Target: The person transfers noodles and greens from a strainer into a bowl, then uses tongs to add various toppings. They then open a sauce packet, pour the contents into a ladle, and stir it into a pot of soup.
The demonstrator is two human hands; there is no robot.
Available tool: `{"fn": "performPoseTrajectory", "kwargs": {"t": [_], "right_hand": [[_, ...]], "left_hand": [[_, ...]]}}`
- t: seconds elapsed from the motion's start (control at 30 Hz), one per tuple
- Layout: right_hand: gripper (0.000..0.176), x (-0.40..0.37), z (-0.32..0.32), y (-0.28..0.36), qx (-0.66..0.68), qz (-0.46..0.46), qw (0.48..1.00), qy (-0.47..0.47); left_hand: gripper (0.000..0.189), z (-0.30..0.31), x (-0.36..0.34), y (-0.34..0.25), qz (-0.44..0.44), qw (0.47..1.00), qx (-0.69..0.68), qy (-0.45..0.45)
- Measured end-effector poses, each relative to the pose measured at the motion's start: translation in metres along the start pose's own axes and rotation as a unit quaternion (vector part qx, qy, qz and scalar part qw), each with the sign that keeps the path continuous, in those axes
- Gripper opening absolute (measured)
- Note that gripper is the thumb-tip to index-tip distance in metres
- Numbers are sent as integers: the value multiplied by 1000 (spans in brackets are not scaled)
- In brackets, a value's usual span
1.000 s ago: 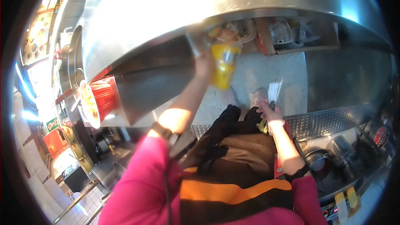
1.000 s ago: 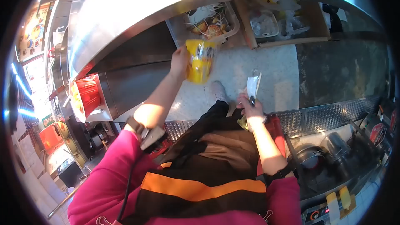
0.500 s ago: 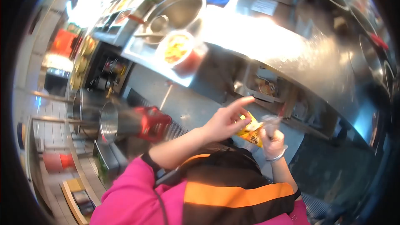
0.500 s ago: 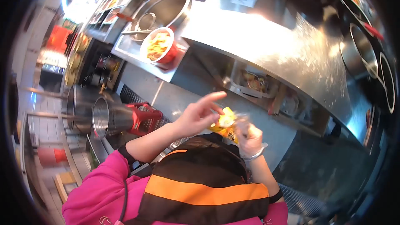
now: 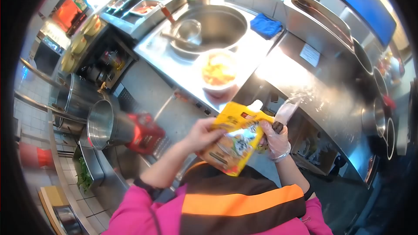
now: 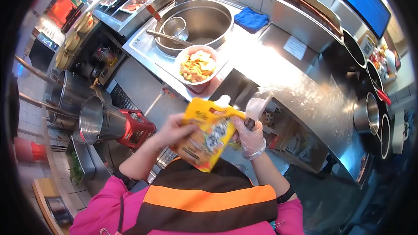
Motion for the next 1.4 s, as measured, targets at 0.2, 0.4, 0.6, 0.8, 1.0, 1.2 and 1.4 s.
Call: {"fn": "performPoseTrajectory", "kwargs": {"t": [0.2,0.4,0.6,0.8,1.0,1.2,1.4], "right_hand": [[34,93,-56,-31,-62,-48,996,-50],[24,143,-99,-20,-152,-131,978,-60],[24,129,-112,2,-197,-150,966,-68],[21,93,-78,59,-40,-133,988,-64],[23,43,27,126,-45,-13,958,-284],[22,31,218,130,-127,47,911,-390],[35,24,261,143,-59,47,870,-487]], "left_hand": [[30,169,25,-31,63,987,-46,-142],[30,243,44,-27,73,976,-63,-197],[30,260,72,7,100,973,-83,-189],[34,244,87,29,95,984,-99,-112],[33,175,115,13,140,988,-68,6],[37,123,188,29,129,989,11,71],[42,97,227,6,-8,895,446,4]]}}
Point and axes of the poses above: each hand's wrist, its own x-axis towards the middle knuckle, its own z-axis out of the back of the hand, y = z × x, the point moved 2 cm from there along x, towards the middle knuckle, and after that the axes turned 11 degrees about -y, right-handed, at the moved point
